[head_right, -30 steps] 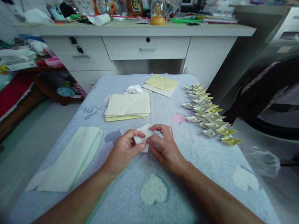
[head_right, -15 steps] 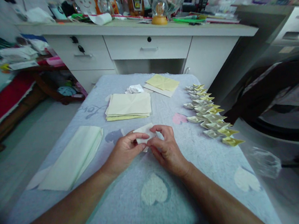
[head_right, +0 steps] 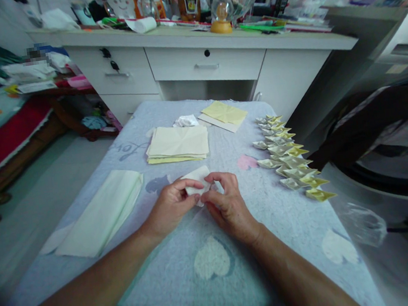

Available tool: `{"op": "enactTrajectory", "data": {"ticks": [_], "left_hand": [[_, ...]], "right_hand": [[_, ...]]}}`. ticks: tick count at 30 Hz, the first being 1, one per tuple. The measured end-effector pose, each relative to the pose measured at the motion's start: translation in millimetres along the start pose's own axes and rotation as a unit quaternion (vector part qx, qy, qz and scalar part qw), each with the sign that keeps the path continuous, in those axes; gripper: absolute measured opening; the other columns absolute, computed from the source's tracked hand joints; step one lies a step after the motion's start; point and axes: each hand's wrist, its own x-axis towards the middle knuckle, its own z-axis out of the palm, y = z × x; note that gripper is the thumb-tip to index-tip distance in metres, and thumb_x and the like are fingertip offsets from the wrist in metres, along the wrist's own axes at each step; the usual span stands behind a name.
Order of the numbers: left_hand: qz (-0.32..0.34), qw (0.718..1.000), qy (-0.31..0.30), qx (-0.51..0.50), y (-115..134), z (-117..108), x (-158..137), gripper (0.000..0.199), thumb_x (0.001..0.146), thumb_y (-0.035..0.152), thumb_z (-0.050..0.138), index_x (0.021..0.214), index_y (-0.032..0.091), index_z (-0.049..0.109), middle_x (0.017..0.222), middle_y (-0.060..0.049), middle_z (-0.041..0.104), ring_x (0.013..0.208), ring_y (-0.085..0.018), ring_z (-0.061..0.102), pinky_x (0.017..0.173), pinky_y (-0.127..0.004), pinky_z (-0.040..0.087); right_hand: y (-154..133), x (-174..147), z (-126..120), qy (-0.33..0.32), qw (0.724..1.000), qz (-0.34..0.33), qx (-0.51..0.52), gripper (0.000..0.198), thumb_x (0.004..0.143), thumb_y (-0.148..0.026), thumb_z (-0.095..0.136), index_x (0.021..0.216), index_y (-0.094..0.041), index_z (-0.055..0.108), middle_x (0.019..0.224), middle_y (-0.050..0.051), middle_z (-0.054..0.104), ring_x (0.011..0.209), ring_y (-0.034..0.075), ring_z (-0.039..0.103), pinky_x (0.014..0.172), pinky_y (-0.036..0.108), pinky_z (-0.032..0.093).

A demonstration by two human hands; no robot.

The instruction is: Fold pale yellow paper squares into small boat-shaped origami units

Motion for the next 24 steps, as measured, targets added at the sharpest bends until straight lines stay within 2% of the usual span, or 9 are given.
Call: {"op": "enactTrajectory", "data": {"ticks": [3,11,17,24], "left_hand": [[-0.001,1.0,-0.011,0.015,1.4,-0.5,-0.5,0.019,0.077,0.015,0.058,0.088,0.018,0.072,0.084,-0.003,0.069,0.073,-0.014,0.059,0.067,-0.025,0.046],[-0.022,1.0,-0.021,-0.006,2.5,-2.1,-0.4,0.025,0.075,0.024,0.067,0.098,0.017,0.072,0.077,-0.002,0.068,0.058,-0.01,0.051,0.056,-0.023,0.041],[-0.025,0.998,-0.024,-0.053,-2.9,-0.4,-0.2,0.026,0.076,0.026,0.069,0.1,0.017,0.07,0.078,-0.003,0.067,0.066,-0.013,0.057,0.06,-0.024,0.044],[-0.041,0.997,-0.019,-0.064,-1.2,1.5,-0.9,0.019,0.076,0.022,0.066,0.094,0.017,0.068,0.07,0.001,0.061,0.056,-0.009,0.047,0.053,-0.021,0.036]], "right_hand": [[-0.6,-0.2,-0.8,0.006,1.0,-0.001,-0.008,0.028,0.08,-0.005,0.054,0.095,-0.029,0.058,0.118,0.004,0.045,0.11,0.024,0.045,0.09,0.044,0.044],[-0.3,0.4,-1.8,0.026,0.999,-0.017,-0.014,0.029,0.082,-0.005,0.053,0.096,-0.029,0.059,0.116,0.004,0.045,0.108,0.023,0.045,0.088,0.044,0.044],[-2.4,1.2,-2.4,0.03,0.999,-0.023,-0.015,0.029,0.082,-0.005,0.054,0.096,-0.03,0.06,0.114,0.004,0.047,0.107,0.023,0.047,0.086,0.043,0.045],[-5.5,1.0,-2.5,0.025,0.999,-0.035,-0.028,0.03,0.083,-0.007,0.056,0.1,-0.032,0.06,0.115,0.004,0.047,0.105,0.023,0.047,0.085,0.043,0.045]]}}
